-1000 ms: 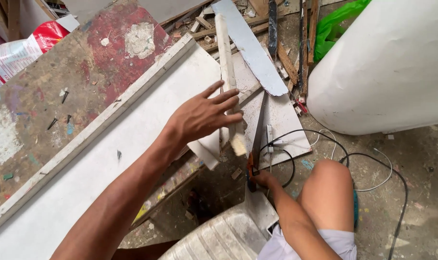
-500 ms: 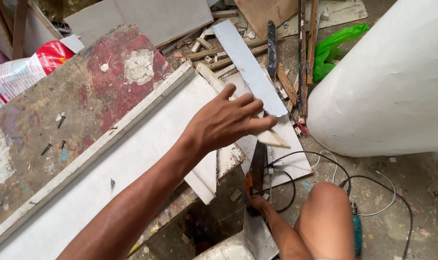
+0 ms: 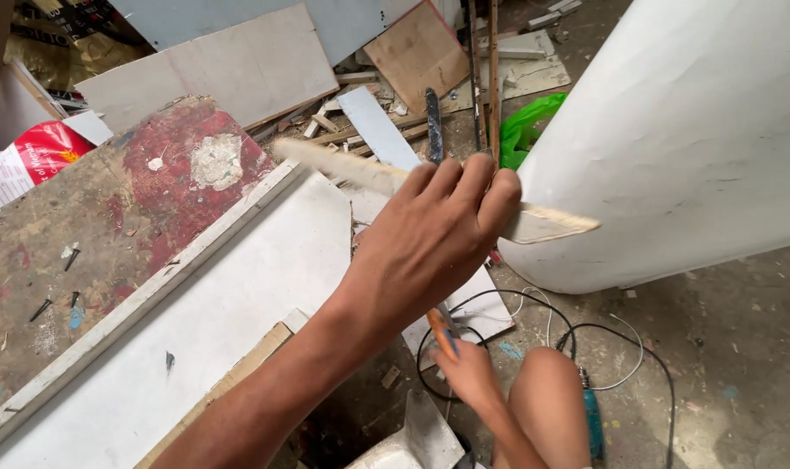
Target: Measuring a wooden strip against a frame, marking it, and cutting it to size with a hand saw.
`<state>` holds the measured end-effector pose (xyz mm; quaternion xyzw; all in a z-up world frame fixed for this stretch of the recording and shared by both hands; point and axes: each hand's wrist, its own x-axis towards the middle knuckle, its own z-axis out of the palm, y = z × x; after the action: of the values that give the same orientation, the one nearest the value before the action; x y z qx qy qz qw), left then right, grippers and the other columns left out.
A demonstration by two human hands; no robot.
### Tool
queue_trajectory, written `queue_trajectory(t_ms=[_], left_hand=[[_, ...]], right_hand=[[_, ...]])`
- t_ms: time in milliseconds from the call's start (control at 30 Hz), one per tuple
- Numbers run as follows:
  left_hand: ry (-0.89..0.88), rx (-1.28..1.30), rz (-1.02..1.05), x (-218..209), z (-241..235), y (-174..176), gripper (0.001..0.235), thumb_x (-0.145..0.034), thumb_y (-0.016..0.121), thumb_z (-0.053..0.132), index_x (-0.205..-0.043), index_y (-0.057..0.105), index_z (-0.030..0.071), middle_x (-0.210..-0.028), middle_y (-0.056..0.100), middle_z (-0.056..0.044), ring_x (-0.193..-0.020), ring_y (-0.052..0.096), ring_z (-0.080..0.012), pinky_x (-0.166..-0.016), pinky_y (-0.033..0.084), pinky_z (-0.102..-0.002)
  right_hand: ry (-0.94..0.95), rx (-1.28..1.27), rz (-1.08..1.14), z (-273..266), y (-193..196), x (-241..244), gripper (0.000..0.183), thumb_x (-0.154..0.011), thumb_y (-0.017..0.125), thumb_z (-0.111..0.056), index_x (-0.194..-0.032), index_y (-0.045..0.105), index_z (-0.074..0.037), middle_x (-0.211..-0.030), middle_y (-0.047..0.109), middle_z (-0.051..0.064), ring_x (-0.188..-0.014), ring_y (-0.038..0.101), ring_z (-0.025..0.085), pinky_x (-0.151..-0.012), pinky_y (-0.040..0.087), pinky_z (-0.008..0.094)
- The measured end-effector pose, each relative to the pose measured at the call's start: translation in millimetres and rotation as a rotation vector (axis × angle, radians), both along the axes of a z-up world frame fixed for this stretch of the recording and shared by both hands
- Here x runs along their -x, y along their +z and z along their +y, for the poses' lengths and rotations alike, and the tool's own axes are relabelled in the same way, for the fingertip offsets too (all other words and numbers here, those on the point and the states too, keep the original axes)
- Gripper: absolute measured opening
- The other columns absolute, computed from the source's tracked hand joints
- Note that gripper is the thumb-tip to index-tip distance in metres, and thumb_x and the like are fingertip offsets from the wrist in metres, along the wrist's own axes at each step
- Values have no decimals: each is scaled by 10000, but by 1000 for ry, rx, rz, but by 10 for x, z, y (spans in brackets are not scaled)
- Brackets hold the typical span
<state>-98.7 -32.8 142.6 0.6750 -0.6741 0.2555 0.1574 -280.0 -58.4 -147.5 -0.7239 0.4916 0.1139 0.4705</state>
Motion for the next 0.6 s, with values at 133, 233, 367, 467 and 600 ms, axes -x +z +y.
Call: queue_trajectory(t_ms=[133, 233, 367, 467, 600], left_hand=[[-42, -59, 116, 22, 119, 238, 273, -927, 641, 177, -1159, 515, 107, -1053, 610, -105, -845, 579, -249, -711, 418, -378], [-42, -421, 579, -192, 269, -265, 298, -1000, 592, 175, -1253, 500, 46, -924, 628, -104, -508, 606, -168, -340, 547, -303], [132, -595, 574, -740, 534, -1465, 560, -999, 165, 628, -1037, 436, 140, -748, 500, -25, -507, 403, -151, -417, 436, -327], [192, -707, 375, -944, 673, -1801, 592, -1028, 151, 592, -1196, 419, 91, -733, 522, -55, -457, 445, -162, -369, 461, -339], [124, -717, 147, -1018, 789, -2035, 539, -1085, 179, 535, -1115, 516, 115, -992, 515, -92, -660, 503, -162, -562, 586, -334]], right_hand=[[-91, -33, -175, 142, 900, 909, 225, -949, 679, -323, -996, 762, -119, -605, 425, 11, -541, 390, 134, -574, 300, 296], [-339, -2, -283, 291, 1076, 1326, 217, -868, 622, -65, -995, 797, -74, -556, 648, 105, -561, 651, 230, -652, 486, 296], [-471, 101, -549, 364, 1072, 1461, 92, -862, 614, -50, -817, 598, 29, -476, 474, 140, -386, 471, 229, -443, 432, 369], [-338, 162, -646, 349, 1170, 1302, 111, -895, 625, -114, -894, 610, -4, -477, 519, 85, -378, 483, 180, -409, 424, 333], [-135, -1, -727, 365, 1327, 879, 93, -961, 605, -122, -929, 562, -46, -656, 549, 65, -494, 564, 169, -476, 497, 317]])
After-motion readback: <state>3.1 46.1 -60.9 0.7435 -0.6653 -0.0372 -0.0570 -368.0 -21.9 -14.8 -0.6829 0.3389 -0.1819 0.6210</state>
